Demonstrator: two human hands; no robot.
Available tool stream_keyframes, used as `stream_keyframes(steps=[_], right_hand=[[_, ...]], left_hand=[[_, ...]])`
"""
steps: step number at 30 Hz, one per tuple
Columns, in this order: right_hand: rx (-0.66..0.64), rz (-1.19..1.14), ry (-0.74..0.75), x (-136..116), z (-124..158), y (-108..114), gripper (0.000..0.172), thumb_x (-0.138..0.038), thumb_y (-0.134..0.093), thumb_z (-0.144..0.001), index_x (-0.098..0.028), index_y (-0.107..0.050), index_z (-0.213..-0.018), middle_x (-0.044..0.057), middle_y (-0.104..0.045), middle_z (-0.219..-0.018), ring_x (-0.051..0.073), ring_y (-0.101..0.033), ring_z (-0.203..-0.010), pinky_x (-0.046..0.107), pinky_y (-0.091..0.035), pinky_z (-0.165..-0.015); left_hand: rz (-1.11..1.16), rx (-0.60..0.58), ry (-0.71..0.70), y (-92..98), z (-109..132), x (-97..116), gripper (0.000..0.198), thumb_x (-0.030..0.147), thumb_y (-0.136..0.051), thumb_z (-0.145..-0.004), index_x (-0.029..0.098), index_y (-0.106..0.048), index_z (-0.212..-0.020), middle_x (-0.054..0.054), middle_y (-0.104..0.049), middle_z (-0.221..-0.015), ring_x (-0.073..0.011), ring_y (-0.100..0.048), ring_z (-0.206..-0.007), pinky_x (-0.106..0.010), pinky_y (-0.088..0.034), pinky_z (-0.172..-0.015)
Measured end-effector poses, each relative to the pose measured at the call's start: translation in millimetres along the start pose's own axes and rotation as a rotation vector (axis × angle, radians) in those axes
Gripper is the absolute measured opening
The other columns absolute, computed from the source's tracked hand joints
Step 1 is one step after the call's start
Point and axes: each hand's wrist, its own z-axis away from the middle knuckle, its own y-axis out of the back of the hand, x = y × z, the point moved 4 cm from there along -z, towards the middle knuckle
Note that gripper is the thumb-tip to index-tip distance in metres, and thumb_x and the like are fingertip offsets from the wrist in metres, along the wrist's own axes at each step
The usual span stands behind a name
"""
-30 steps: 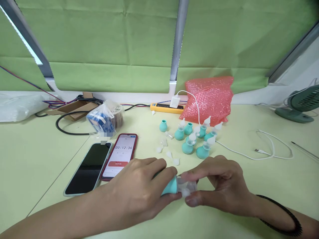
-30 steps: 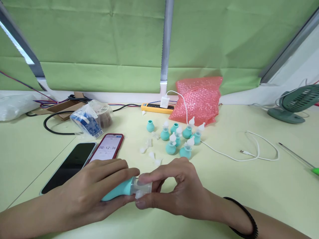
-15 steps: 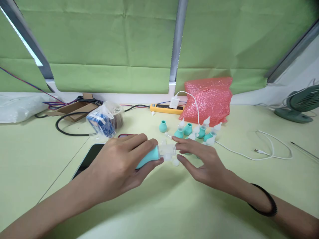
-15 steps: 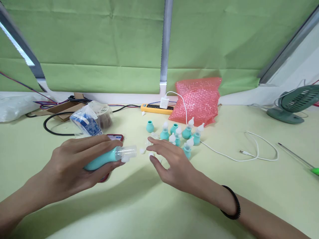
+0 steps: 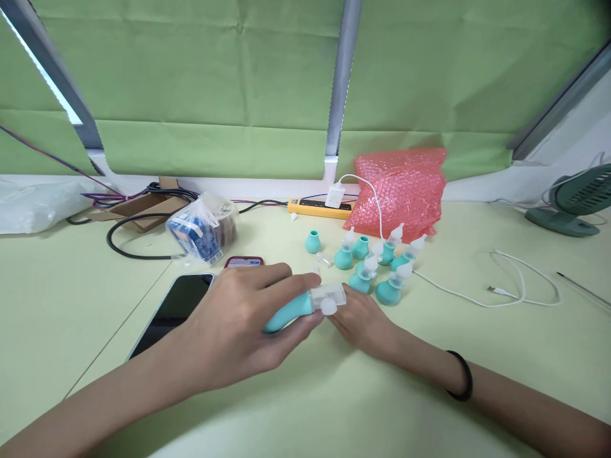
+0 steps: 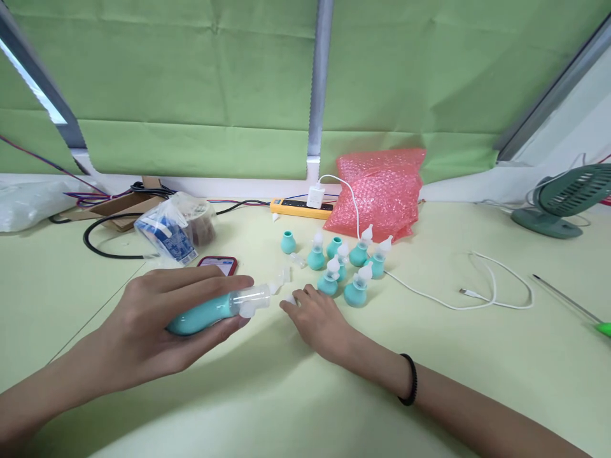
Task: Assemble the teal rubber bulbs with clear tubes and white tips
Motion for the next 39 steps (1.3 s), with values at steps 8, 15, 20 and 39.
stream_keyframes(steps=[8,15,20,39], right_hand=[[0.334,-0.233,0.033,-0.3,4.0,32.4,0.022,-0.011,-0.041,-0.082,-0.019,-0.055,-0.096,0.007,-0.057,-0.086,0.016,-0.055,-0.077,0.025,-0.044,-0.059],[0.535,-0.542,0.035,-10.5,17.2,91.7,0.028,-0.007,-0.046,-0.079,-0.023,-0.048,-0.102,0.003,-0.058,-0.085,0.016,-0.056,-0.082,0.030,-0.048,-0.071],[0.446,-0.756,0.002,-13.8,32.6,108.8,0.039,-0.008,-0.052,-0.077,-0.024,-0.042,-0.112,0.004,-0.059,-0.092,0.016,-0.056,-0.083,0.029,-0.049,-0.070],[0.310,-0.714,0.129,-18.6,28.0,114.6,0.030,-0.014,-0.053,-0.078,-0.025,-0.055,-0.106,0.000,-0.063,-0.070,0.014,-0.058,-0.064,0.026,-0.049,-0.057]], left_hand=[[0.014,-0.140,0.051,-8.9,-0.2,-2.7,0.023,0.023,-0.045,-0.081,0.016,-0.056,-0.100,-0.002,-0.059,-0.068,-0.0119,-0.054,-0.057,-0.023,-0.041,-0.056],[0.164,-0.046,0.047,-3.4,-0.8,-1.1,0.024,0.020,-0.055,-0.074,0.017,-0.058,-0.097,0.003,-0.054,-0.056,-0.0099,-0.048,-0.048,-0.023,-0.037,-0.053],[0.234,-0.007,0.006,0.3,0.6,0.0,0.025,0.023,-0.059,-0.074,0.016,-0.059,-0.098,0.002,-0.052,-0.055,-0.0082,-0.044,-0.046,-0.020,-0.031,-0.044],[0.064,-0.173,-0.107,-2.7,6.4,9.9,0.021,0.025,-0.048,-0.081,0.019,-0.057,-0.099,0.001,-0.052,-0.058,-0.0115,-0.045,-0.049,-0.024,-0.030,-0.045]])
